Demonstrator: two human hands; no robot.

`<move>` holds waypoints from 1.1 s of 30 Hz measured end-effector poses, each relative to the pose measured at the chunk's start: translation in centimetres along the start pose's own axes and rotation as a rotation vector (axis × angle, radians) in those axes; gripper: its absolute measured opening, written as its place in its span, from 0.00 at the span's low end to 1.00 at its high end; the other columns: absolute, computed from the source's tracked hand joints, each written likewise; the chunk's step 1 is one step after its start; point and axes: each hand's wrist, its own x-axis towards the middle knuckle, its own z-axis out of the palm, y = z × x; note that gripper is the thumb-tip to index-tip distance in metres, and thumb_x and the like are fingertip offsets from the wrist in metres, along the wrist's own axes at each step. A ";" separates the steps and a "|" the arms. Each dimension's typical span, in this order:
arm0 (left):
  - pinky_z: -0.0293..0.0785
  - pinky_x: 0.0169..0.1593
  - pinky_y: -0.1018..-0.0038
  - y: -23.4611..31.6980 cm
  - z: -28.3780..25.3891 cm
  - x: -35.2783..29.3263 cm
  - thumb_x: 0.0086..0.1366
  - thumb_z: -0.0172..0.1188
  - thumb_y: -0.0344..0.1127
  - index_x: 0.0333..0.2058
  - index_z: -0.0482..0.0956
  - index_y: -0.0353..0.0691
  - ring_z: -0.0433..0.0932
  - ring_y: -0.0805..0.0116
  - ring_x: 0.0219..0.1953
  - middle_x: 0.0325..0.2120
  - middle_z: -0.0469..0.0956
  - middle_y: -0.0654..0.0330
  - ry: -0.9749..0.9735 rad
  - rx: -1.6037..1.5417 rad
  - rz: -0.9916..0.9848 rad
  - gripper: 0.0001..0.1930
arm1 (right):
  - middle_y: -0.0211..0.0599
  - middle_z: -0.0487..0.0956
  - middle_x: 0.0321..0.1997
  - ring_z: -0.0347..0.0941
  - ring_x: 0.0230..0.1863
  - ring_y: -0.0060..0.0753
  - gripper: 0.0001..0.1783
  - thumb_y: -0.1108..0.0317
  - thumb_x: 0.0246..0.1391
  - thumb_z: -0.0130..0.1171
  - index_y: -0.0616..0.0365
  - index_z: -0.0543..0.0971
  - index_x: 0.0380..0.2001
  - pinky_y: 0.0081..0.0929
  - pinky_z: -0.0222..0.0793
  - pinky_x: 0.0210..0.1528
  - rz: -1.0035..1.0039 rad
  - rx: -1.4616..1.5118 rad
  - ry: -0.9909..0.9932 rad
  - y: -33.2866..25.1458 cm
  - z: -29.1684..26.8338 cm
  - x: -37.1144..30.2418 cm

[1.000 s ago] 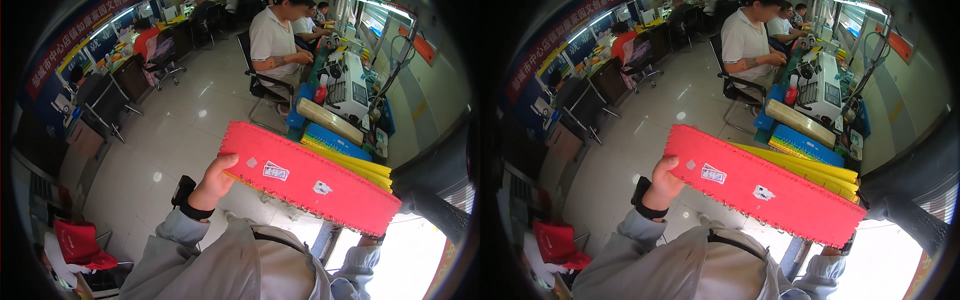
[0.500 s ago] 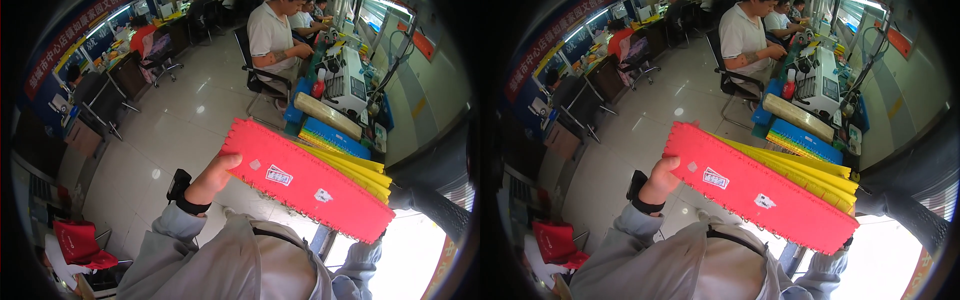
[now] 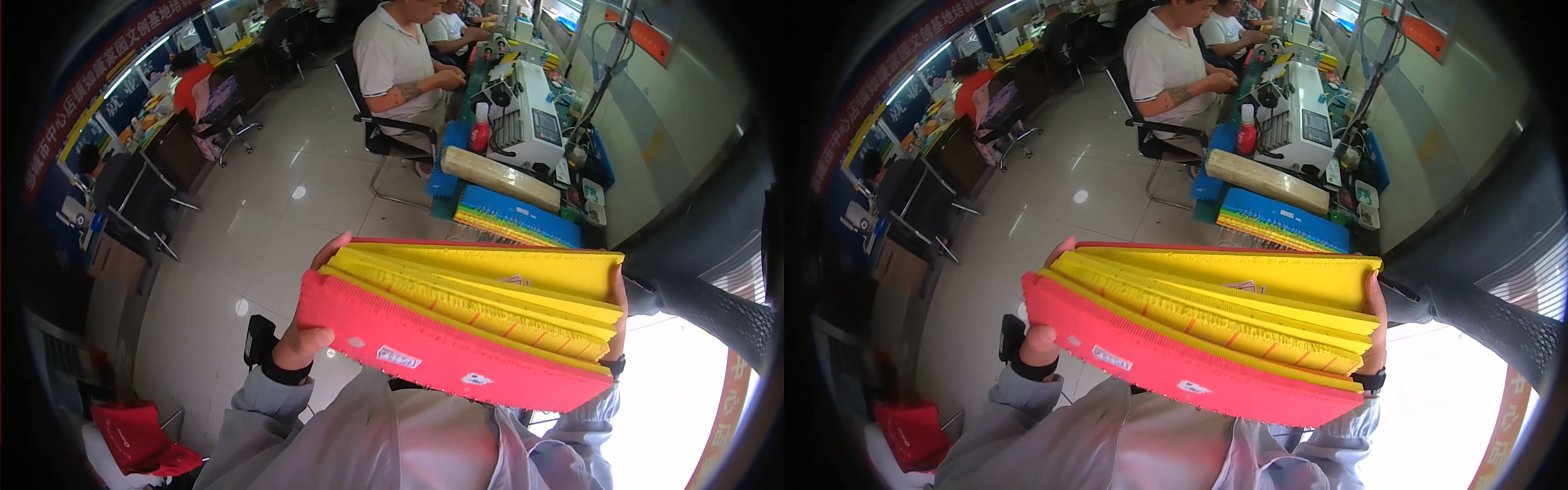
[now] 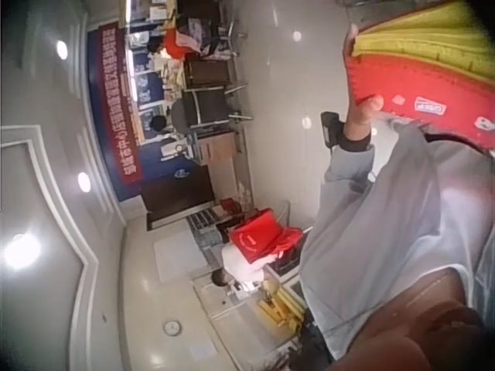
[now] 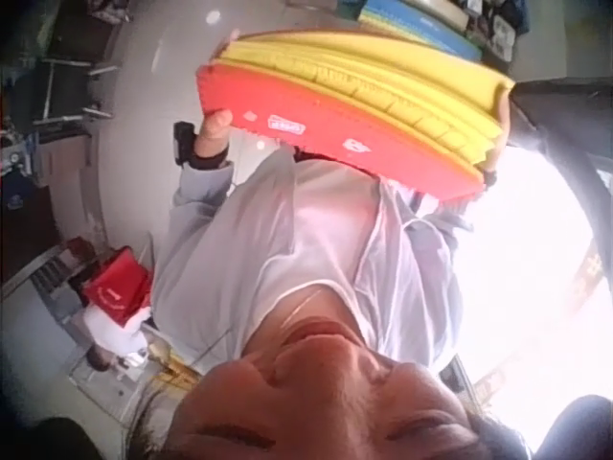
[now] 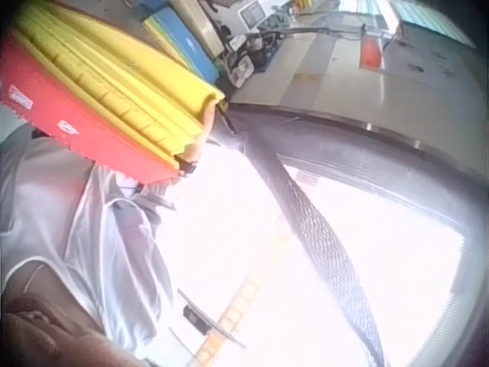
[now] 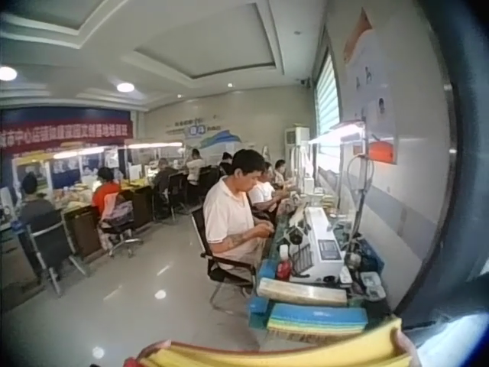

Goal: Sorting and marking different colored foam components with a pen in a fabrication environment.

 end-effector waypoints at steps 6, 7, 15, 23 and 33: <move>0.51 0.58 0.66 0.5 0.6 -1.0 0.40 0.63 0.52 0.57 0.44 0.40 0.53 0.61 0.57 0.54 0.53 0.54 -0.012 -0.009 -0.077 0.50 | 0.41 0.71 0.41 0.67 0.44 0.31 0.21 0.58 0.52 0.48 0.58 0.63 0.45 0.27 0.61 0.48 -0.269 -0.061 -0.031 -1.0 1.5 -1.4; 0.51 0.58 0.66 0.6 0.8 -1.1 0.40 0.64 0.52 0.57 0.44 0.40 0.53 0.61 0.57 0.54 0.53 0.54 0.015 -0.016 -0.083 0.50 | 0.41 0.71 0.41 0.67 0.44 0.31 0.21 0.58 0.52 0.48 0.58 0.63 0.45 0.27 0.61 0.48 -0.272 -0.062 -0.024 -1.0 1.0 -1.2; 0.59 0.55 0.62 -0.5 0.3 -0.3 0.44 0.58 0.48 0.57 0.47 0.37 0.59 0.57 0.55 0.52 0.59 0.52 0.003 -0.070 0.013 0.44 | 0.38 0.70 0.39 0.66 0.43 0.31 0.20 0.56 0.54 0.45 0.58 0.62 0.45 0.26 0.61 0.48 -0.217 -0.057 -0.062 -1.6 0.2 -1.2; 0.62 0.52 0.68 -1.1 1.0 0.5 0.45 0.54 0.46 0.56 0.48 0.33 0.65 0.60 0.50 0.49 0.62 0.52 0.138 -0.119 -0.052 0.42 | 0.36 0.71 0.42 0.68 0.44 0.32 0.20 0.53 0.55 0.43 0.54 0.66 0.44 0.30 0.64 0.46 -0.088 0.062 0.094 -1.7 -0.6 -0.6; 0.61 0.53 0.68 -1.4 1.1 0.7 0.45 0.55 0.46 0.57 0.46 0.35 0.64 0.63 0.51 0.49 0.62 0.54 0.174 -0.095 -0.119 0.43 | 0.36 0.70 0.44 0.66 0.46 0.31 0.20 0.51 0.55 0.41 0.54 0.67 0.43 0.29 0.62 0.48 -0.043 0.107 0.065 -2.0 -2.7 0.9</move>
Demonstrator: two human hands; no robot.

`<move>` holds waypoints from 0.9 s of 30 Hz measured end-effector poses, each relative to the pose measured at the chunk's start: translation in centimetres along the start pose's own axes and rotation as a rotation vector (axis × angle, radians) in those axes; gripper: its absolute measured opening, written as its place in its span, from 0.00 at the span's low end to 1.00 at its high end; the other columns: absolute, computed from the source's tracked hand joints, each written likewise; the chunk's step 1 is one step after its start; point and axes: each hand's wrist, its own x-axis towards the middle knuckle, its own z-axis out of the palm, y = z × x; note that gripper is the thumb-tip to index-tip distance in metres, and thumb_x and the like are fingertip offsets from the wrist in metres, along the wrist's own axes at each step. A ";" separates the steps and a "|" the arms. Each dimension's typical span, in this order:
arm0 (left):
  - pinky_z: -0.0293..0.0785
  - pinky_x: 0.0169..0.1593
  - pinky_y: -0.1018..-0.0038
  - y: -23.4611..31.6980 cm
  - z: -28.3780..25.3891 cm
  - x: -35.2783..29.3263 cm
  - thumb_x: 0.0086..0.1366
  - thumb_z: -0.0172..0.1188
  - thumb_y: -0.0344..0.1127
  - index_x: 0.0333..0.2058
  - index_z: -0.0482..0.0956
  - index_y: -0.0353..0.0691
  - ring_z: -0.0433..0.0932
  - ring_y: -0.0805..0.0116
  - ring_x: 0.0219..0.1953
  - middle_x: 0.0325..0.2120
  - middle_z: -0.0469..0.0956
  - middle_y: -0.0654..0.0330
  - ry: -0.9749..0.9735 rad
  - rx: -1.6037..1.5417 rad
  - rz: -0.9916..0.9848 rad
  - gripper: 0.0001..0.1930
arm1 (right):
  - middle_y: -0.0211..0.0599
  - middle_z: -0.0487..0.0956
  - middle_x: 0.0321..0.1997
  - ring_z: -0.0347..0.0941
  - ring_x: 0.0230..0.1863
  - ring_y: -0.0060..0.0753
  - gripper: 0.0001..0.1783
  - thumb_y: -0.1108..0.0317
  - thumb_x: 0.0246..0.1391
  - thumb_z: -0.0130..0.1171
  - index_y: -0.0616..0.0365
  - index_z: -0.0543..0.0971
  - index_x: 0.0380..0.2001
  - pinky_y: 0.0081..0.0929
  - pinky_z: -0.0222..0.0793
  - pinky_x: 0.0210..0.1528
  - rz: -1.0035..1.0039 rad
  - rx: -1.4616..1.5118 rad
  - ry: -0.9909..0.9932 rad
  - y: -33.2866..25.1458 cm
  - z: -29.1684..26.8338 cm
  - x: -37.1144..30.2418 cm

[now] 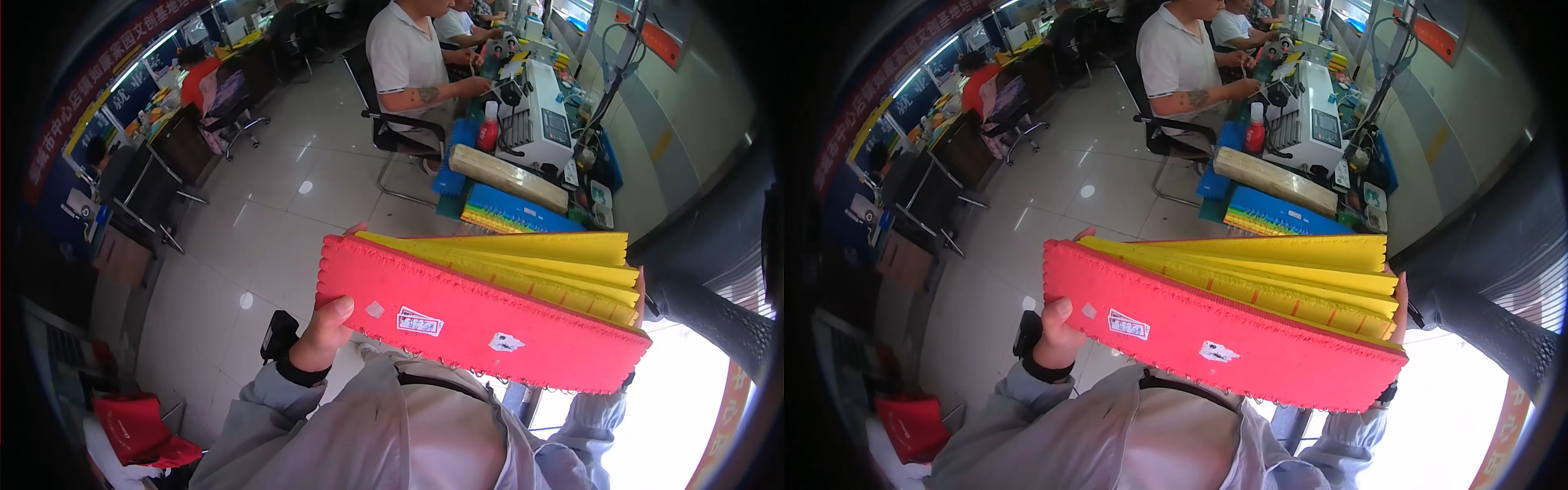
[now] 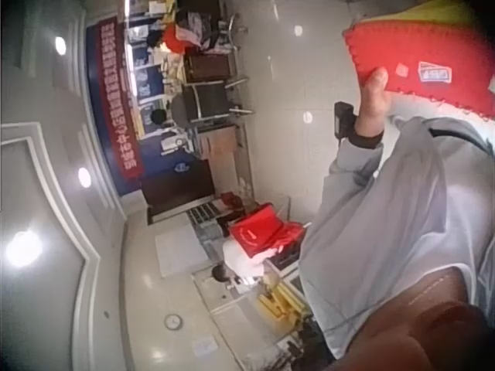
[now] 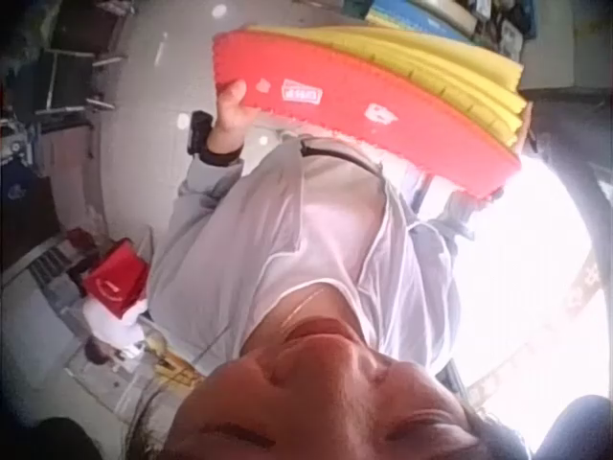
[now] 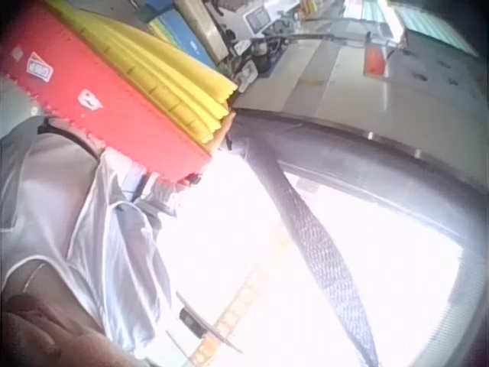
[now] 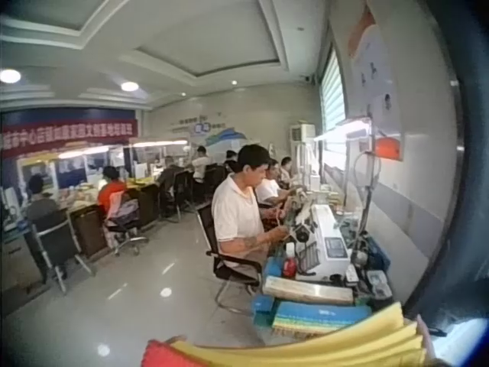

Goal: Sorting and marking different colored foam components with a pen in a fabrication environment.

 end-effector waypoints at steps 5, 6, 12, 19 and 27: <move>0.60 0.53 0.68 0.2 0.5 0.6 0.46 0.55 0.47 0.57 0.45 0.35 0.63 0.63 0.52 0.49 0.61 0.55 0.020 -0.001 0.043 0.43 | 0.44 0.69 0.47 0.62 0.52 0.39 0.20 0.50 0.56 0.38 0.54 0.69 0.39 0.34 0.54 0.55 -0.343 -0.157 -0.084 -4.1 -5.2 0.7; 0.60 0.54 0.68 0.1 0.4 0.5 0.46 0.54 0.47 0.57 0.45 0.35 0.63 0.63 0.52 0.50 0.60 0.55 0.024 -0.001 0.039 0.43 | 0.46 0.69 0.48 0.62 0.53 0.38 0.21 0.50 0.57 0.35 0.55 0.68 0.40 0.35 0.54 0.56 -0.468 -0.124 -0.009 -5.0 -5.0 0.4; 0.57 0.55 0.67 0.2 1.5 1.2 0.46 0.54 0.47 0.57 0.46 0.36 0.60 0.63 0.54 0.53 0.57 0.55 0.061 0.046 0.053 0.42 | 0.48 0.68 0.42 0.62 0.48 0.38 0.22 0.63 0.56 0.36 0.68 0.61 0.49 0.33 0.51 0.57 -1.329 -0.703 0.213 -4.5 1.9 -9.1; 0.50 0.57 0.69 -1.2 2.6 1.8 0.49 0.54 0.42 0.57 0.47 0.35 0.57 0.66 0.55 0.53 0.58 0.56 0.044 0.004 0.064 0.39 | 0.37 0.69 0.18 0.64 0.17 0.29 0.11 0.81 0.30 0.55 0.62 0.70 0.24 0.21 0.59 0.20 -0.865 -0.994 -0.447 6.8 13.1 -8.2; 0.51 0.57 0.70 -1.0 3.3 1.6 0.49 0.54 0.43 0.57 0.47 0.35 0.57 0.68 0.54 0.52 0.58 0.56 0.033 0.040 0.016 0.39 | 0.37 0.71 0.16 0.68 0.15 0.33 0.11 0.78 0.31 0.61 0.60 0.69 0.20 0.21 0.63 0.17 -1.043 -1.229 -0.453 8.4 14.2 -6.0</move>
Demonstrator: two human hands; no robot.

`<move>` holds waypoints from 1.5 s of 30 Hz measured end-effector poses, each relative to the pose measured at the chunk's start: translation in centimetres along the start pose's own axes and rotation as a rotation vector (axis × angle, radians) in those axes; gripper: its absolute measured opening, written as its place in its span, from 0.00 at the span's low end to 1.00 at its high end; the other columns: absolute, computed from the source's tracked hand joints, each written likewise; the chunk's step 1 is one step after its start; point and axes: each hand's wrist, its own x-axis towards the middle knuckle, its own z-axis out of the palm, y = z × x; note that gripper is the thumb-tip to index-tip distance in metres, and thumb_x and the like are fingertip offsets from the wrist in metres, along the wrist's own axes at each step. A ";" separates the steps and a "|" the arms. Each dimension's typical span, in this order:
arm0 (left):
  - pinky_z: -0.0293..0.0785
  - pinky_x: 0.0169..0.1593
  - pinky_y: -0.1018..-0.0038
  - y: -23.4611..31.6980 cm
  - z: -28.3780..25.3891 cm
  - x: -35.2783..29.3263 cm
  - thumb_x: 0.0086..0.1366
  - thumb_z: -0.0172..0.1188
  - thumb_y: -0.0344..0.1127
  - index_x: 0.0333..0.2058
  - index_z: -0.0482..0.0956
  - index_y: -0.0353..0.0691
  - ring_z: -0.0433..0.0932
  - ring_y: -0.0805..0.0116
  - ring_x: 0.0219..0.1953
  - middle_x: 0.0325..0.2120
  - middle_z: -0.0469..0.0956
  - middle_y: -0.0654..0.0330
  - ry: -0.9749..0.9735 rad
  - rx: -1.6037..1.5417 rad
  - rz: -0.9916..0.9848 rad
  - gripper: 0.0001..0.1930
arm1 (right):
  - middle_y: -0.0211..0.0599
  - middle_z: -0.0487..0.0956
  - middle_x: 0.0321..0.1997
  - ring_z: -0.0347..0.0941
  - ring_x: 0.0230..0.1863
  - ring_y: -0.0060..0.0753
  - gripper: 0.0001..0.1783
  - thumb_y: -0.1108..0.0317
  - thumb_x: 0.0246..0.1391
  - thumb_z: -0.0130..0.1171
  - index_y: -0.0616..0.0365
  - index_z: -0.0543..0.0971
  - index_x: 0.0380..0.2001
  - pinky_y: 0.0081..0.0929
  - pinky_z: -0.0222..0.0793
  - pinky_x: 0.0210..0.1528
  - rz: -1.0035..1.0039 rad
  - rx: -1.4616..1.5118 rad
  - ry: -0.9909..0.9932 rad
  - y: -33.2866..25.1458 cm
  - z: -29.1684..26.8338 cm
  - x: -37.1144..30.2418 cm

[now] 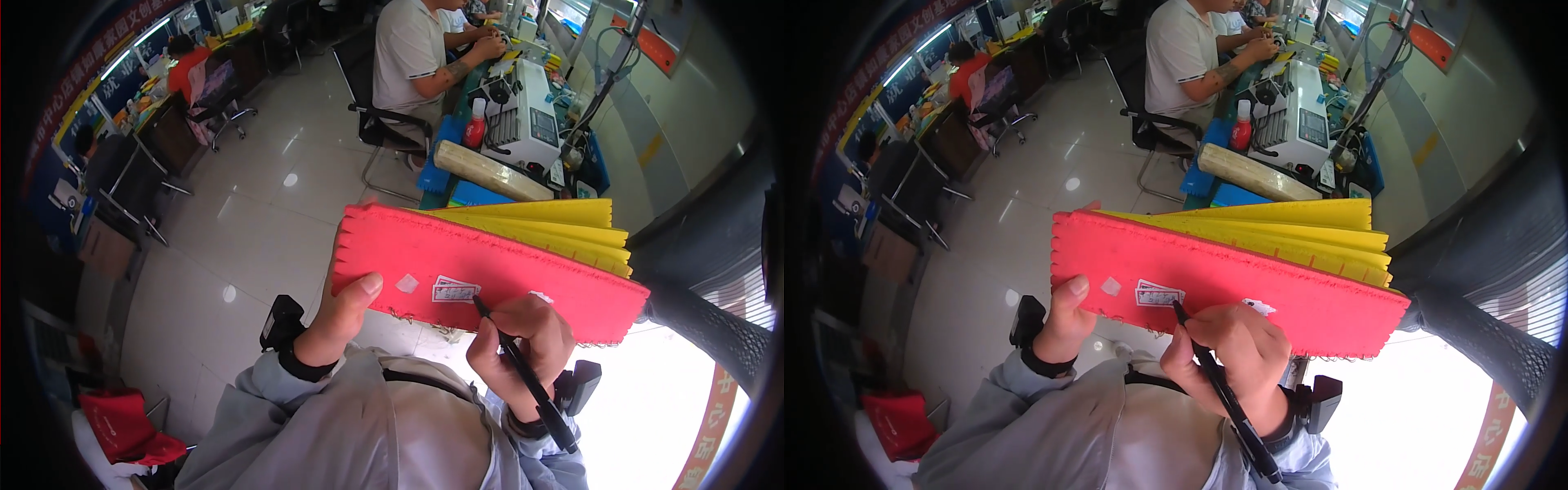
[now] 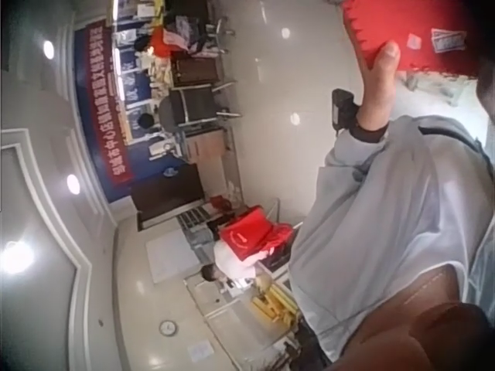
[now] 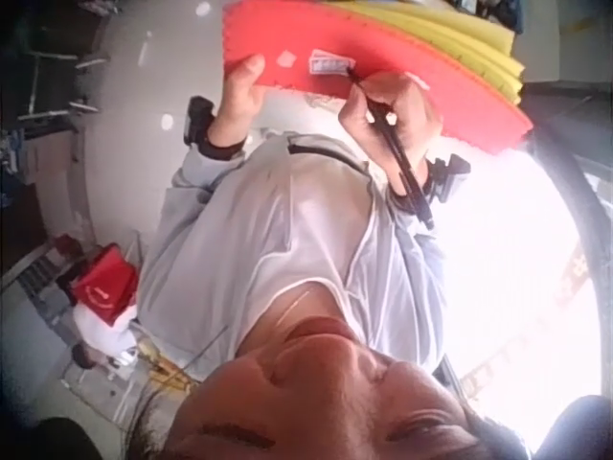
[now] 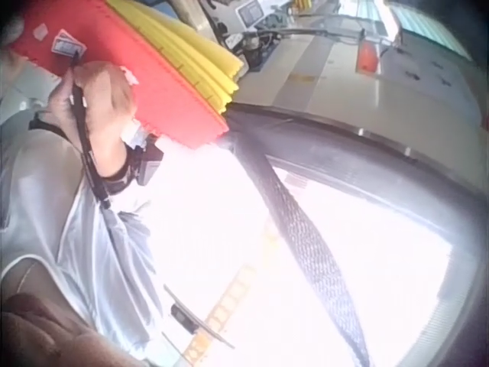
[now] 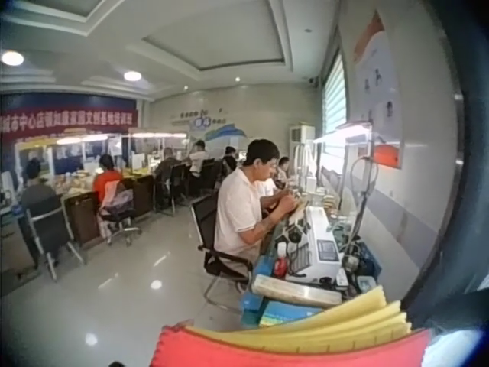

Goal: Sorting and marking different colored foam components with a pen in a fabrication environment.

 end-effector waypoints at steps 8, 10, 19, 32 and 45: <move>0.50 0.57 0.71 0.2 0.1 0.8 0.48 0.55 0.45 0.57 0.46 0.36 0.56 0.68 0.55 0.52 0.57 0.56 -0.032 0.083 0.079 0.41 | 0.38 0.71 0.16 0.68 0.15 0.34 0.10 0.78 0.31 0.61 0.61 0.69 0.20 0.22 0.64 0.18 0.030 0.008 0.012 0.2 0.3 0.0; 0.50 0.57 0.71 0.3 0.0 0.8 0.47 0.56 0.46 0.57 0.45 0.36 0.55 0.67 0.55 0.52 0.56 0.57 -0.034 0.070 0.049 0.42 | 0.38 0.71 0.16 0.68 0.15 0.34 0.10 0.78 0.31 0.60 0.61 0.69 0.20 0.22 0.64 0.18 0.038 0.015 0.011 0.1 0.3 0.1; 0.52 0.55 0.71 0.2 0.2 0.9 0.47 0.55 0.45 0.57 0.46 0.37 0.58 0.67 0.53 0.50 0.58 0.56 -0.030 0.099 0.031 0.41 | 0.39 0.71 0.17 0.69 0.15 0.36 0.10 0.79 0.30 0.60 0.61 0.70 0.20 0.23 0.65 0.19 0.043 -0.011 0.011 0.3 0.2 0.2; 0.52 0.56 0.72 -0.1 0.7 1.1 0.48 0.56 0.47 0.57 0.45 0.37 0.58 0.68 0.53 0.50 0.58 0.57 -0.024 0.081 0.054 0.42 | 0.38 0.70 0.16 0.68 0.15 0.36 0.10 0.80 0.30 0.60 0.62 0.70 0.19 0.23 0.65 0.19 0.022 0.007 0.022 0.7 0.1 0.2; 0.59 0.54 0.69 -0.6 0.7 1.1 0.44 0.55 0.44 0.57 0.45 0.35 0.61 0.65 0.52 0.49 0.60 0.55 0.017 0.095 0.044 0.43 | 0.38 0.70 0.16 0.68 0.15 0.35 0.09 0.80 0.30 0.60 0.62 0.70 0.19 0.22 0.64 0.19 -0.010 -0.008 0.022 1.1 -0.4 0.2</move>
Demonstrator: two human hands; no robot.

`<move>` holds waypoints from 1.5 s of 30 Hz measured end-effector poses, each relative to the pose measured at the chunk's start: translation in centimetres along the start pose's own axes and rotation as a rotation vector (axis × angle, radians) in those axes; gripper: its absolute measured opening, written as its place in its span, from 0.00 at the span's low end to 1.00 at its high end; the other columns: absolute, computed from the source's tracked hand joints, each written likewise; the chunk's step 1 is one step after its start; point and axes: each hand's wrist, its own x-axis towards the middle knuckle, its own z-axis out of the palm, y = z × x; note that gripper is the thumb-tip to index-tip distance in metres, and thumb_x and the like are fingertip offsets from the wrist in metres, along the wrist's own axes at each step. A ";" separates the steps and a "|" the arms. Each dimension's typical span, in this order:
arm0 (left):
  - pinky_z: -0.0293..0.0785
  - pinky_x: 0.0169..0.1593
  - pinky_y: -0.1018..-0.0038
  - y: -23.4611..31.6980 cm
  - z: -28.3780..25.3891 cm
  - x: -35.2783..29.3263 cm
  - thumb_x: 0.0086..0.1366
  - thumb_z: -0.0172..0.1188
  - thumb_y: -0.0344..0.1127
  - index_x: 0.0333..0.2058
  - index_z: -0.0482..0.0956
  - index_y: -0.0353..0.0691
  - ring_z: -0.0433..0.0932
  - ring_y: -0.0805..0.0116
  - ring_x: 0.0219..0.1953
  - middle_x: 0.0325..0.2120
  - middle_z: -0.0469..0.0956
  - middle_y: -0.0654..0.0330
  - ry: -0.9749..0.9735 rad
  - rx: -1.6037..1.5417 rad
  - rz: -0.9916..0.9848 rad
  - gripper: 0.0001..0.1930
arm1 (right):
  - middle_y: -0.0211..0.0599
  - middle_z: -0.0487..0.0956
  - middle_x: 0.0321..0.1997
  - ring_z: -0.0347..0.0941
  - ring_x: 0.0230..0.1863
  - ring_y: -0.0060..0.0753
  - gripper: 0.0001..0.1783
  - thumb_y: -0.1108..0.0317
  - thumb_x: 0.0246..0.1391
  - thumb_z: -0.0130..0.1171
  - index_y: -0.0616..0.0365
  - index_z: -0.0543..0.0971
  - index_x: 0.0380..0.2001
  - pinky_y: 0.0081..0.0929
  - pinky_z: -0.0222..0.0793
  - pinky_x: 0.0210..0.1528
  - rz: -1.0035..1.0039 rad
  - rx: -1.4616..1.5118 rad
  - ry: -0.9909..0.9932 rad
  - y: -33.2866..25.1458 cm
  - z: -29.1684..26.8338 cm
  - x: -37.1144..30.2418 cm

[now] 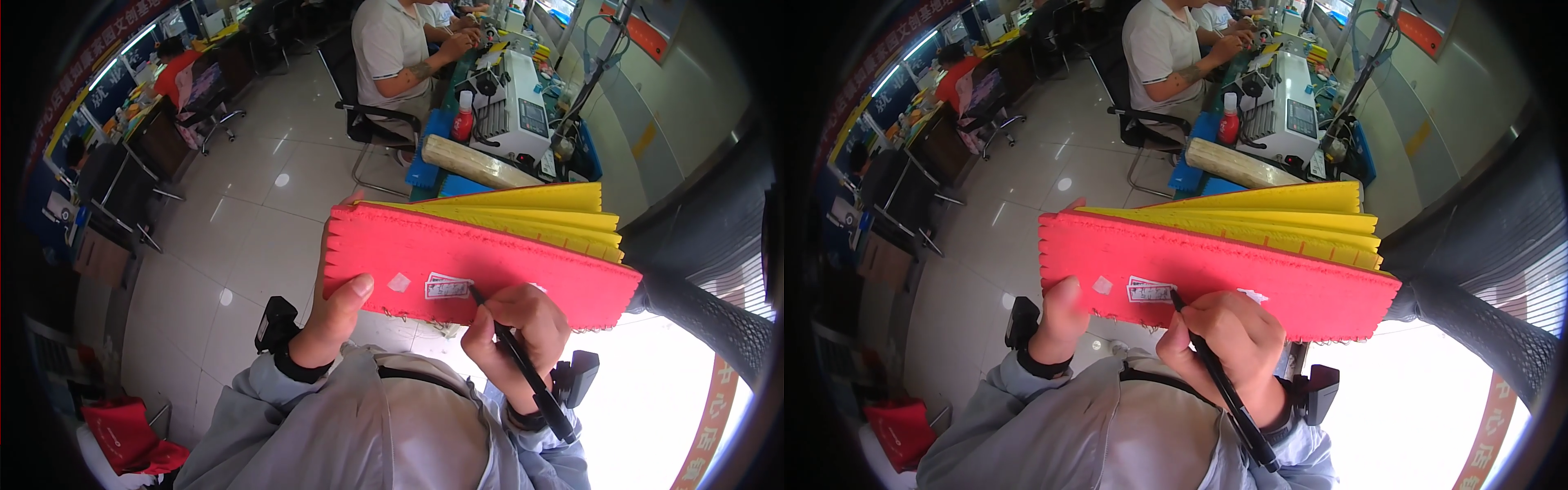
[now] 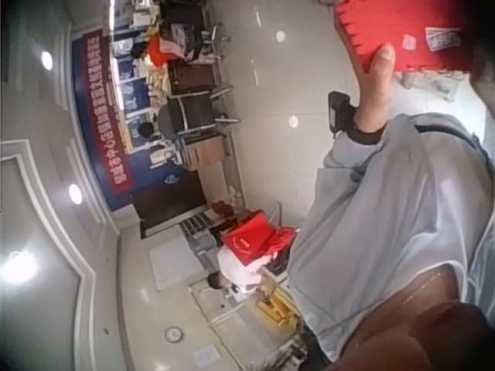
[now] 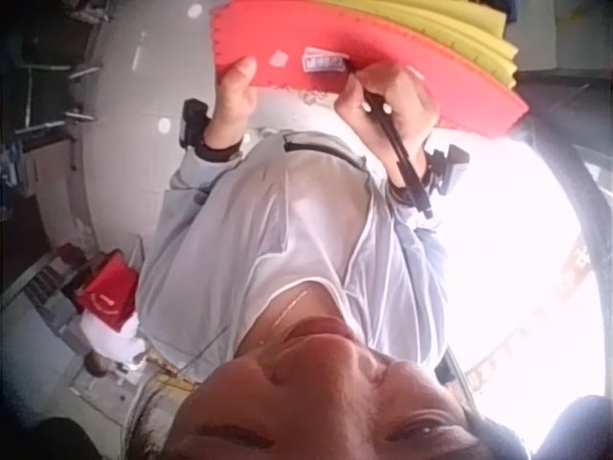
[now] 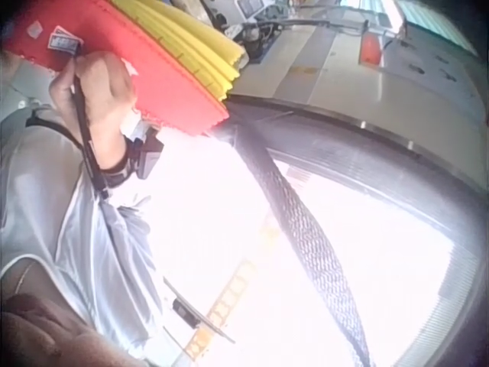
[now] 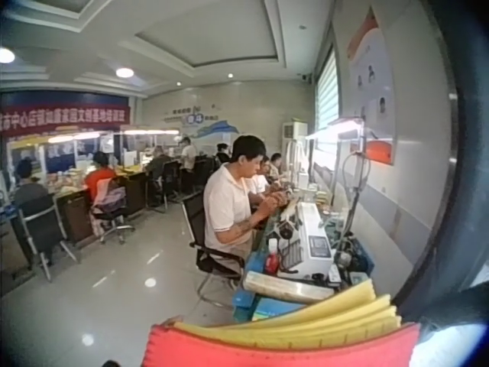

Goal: Sorting and marking different colored foam components with a pen in a fabrication environment.

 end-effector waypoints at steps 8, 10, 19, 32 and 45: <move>0.51 0.56 0.71 -0.3 -0.1 0.0 0.47 0.55 0.45 0.56 0.47 0.34 0.58 0.68 0.53 0.50 0.59 0.57 0.050 0.003 0.052 0.41 | 0.44 0.73 0.22 0.71 0.22 0.30 0.14 0.77 0.44 0.55 0.62 0.61 0.30 0.23 0.68 0.28 0.369 0.464 0.157 -1.7 -2.6 -1.3; 0.52 0.56 0.70 -0.2 -0.2 0.1 0.47 0.54 0.44 0.56 0.48 0.34 0.60 0.67 0.52 0.50 0.61 0.57 0.028 -0.023 0.044 0.40 | 0.45 0.73 0.20 0.70 0.19 0.28 0.12 0.69 0.51 0.51 0.61 0.60 0.33 0.21 0.67 0.27 0.292 0.393 0.300 -1.3 -3.4 -1.3; 0.55 0.56 0.67 -1.6 -2.8 -0.9 0.51 0.52 0.41 0.54 0.54 0.36 0.60 0.64 0.54 0.50 0.62 0.57 0.107 -0.172 -0.020 0.32 | 0.45 0.75 0.38 0.71 0.42 0.35 0.15 0.60 0.58 0.37 0.58 0.67 0.40 0.27 0.65 0.46 0.372 -0.020 0.690 6.4 -12.2 -3.3; 0.63 0.51 0.66 -1.0 -4.7 -1.2 0.52 0.49 0.45 0.52 0.56 0.38 0.65 0.63 0.50 0.47 0.64 0.56 0.100 -0.165 0.181 0.30 | 0.51 0.56 0.59 0.52 0.60 0.41 0.24 0.54 0.53 0.48 0.58 0.60 0.47 0.32 0.47 0.59 0.568 0.801 0.303 10.8 -11.7 -5.1; 0.67 0.49 0.65 0.9 -7.9 -1.7 0.48 0.49 0.48 0.56 0.47 0.34 0.65 0.57 0.49 0.48 0.61 0.49 -0.104 -0.172 0.256 0.39 | 0.45 0.53 0.58 0.49 0.60 0.42 0.47 0.59 0.35 0.65 0.58 0.49 0.54 0.33 0.45 0.59 0.522 0.925 0.009 6.9 -11.3 -4.3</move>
